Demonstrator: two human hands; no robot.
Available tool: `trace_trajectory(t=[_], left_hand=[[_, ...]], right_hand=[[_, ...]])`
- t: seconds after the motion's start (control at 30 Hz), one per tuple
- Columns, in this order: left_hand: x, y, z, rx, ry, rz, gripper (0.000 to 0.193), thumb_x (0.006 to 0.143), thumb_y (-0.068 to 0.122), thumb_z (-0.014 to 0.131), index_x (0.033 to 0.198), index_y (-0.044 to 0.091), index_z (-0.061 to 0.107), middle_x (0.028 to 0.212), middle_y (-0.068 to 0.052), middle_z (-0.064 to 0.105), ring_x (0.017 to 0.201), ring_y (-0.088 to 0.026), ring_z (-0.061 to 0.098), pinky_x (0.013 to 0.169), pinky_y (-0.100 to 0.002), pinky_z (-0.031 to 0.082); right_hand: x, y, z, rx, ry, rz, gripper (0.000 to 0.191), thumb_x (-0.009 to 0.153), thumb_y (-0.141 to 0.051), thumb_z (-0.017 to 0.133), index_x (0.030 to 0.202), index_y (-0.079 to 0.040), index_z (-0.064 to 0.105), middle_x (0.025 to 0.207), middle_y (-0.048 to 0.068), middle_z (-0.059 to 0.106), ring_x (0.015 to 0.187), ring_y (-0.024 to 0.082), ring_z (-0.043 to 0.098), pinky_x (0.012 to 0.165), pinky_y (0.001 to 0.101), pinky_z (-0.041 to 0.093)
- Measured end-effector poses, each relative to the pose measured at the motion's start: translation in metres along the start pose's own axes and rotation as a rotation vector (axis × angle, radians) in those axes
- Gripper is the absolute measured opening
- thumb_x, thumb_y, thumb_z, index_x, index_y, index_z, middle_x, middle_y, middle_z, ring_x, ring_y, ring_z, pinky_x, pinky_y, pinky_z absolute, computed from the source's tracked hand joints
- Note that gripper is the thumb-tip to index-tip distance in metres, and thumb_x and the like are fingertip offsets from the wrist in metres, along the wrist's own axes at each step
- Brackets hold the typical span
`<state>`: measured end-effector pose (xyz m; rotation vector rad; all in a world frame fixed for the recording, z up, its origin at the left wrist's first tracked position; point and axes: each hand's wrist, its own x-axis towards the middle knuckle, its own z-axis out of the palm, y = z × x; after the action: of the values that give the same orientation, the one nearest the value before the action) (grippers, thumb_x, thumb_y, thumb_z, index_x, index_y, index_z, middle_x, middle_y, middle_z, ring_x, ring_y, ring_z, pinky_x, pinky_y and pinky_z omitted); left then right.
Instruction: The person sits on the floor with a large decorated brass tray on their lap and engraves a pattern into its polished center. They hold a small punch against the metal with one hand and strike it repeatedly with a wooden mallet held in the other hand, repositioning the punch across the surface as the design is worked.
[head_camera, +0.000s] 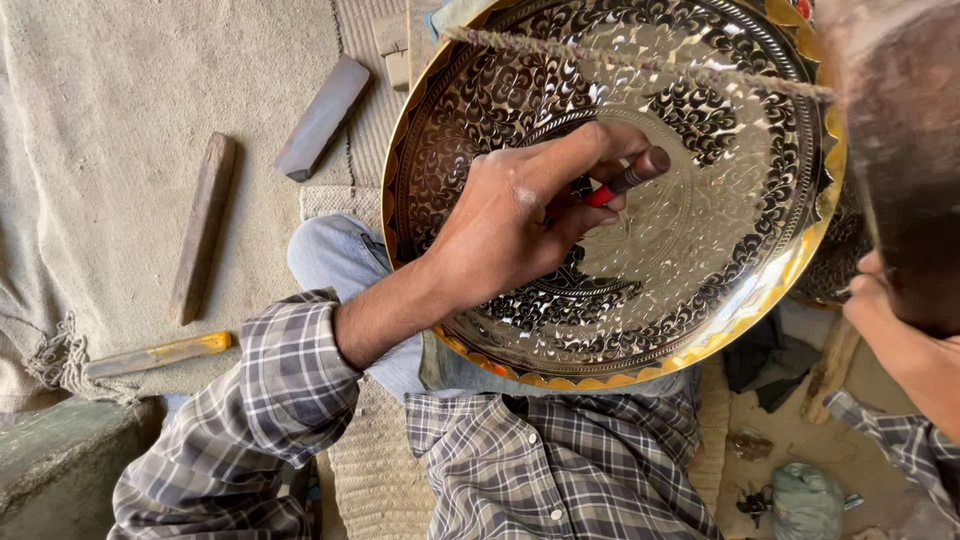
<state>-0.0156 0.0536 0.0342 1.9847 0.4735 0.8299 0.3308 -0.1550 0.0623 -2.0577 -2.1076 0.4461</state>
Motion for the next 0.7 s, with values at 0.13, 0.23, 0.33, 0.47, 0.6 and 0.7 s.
trace_trajectory(t=[0.13,0.23,0.33,0.47,0.6,0.7], left_hand=[[0.009,-0.002,0.001,-0.001,0.001,0.000,0.041,0.099,0.004,0.076,0.134,0.011,0.055,0.120,-0.008,0.075,0.109,-0.023,0.078,0.084,-0.032,0.070],[0.023,-0.007,0.002,-0.146,-0.125,0.125,0.041,0.093,-0.002,0.073,0.129,0.011,0.059,0.127,-0.009,0.071,0.108,-0.023,0.076,0.083,-0.031,0.066],[0.029,-0.010,-0.002,-0.077,-0.239,0.241,0.054,0.092,-0.002,0.076,0.142,0.015,0.062,0.136,-0.002,0.072,0.121,-0.023,0.074,0.097,-0.035,0.067],[0.040,-0.015,-0.008,-0.109,-0.408,0.240,0.059,0.089,-0.001,0.078,0.144,0.016,0.063,0.132,-0.001,0.074,0.112,-0.018,0.077,0.089,-0.033,0.066],[0.048,-0.015,-0.007,-0.117,-0.513,0.186,0.061,0.088,0.000,0.078,0.144,0.018,0.061,0.115,0.003,0.080,0.099,-0.014,0.079,0.082,-0.031,0.066],[0.050,-0.014,-0.007,-0.104,-0.539,0.177,0.059,0.089,0.001,0.078,0.143,0.018,0.062,0.113,0.003,0.080,0.096,-0.013,0.079,0.079,-0.031,0.066]], right_hand=[[0.011,-0.042,-0.012,0.083,0.028,0.089,0.078,0.082,0.002,0.079,0.152,-0.001,0.044,0.100,0.015,0.066,0.081,0.020,0.068,0.074,0.0338,0.057],[0.012,-0.075,-0.007,0.435,0.073,0.274,0.088,0.083,0.002,0.078,0.161,0.000,0.037,0.100,0.013,0.064,0.081,0.017,0.067,0.076,0.0318,0.058],[-0.004,-0.104,0.004,0.804,0.196,0.264,0.095,0.089,-0.004,0.073,0.170,-0.001,0.024,0.104,0.013,0.062,0.082,0.017,0.065,0.074,0.0318,0.058],[-0.032,-0.116,0.038,1.082,0.332,0.305,0.092,0.099,-0.012,0.063,0.174,-0.004,0.010,0.091,0.012,0.062,0.070,0.016,0.065,0.063,0.0319,0.059],[-0.071,-0.108,0.066,0.983,0.473,0.296,0.089,0.105,-0.017,0.059,0.171,-0.006,0.000,0.094,0.016,0.061,0.070,0.019,0.064,0.068,0.0354,0.059],[-0.088,-0.102,0.086,0.939,0.592,0.128,0.094,0.112,-0.020,0.061,0.170,-0.015,-0.013,0.099,0.014,0.062,0.075,0.018,0.062,0.076,0.0351,0.058]])
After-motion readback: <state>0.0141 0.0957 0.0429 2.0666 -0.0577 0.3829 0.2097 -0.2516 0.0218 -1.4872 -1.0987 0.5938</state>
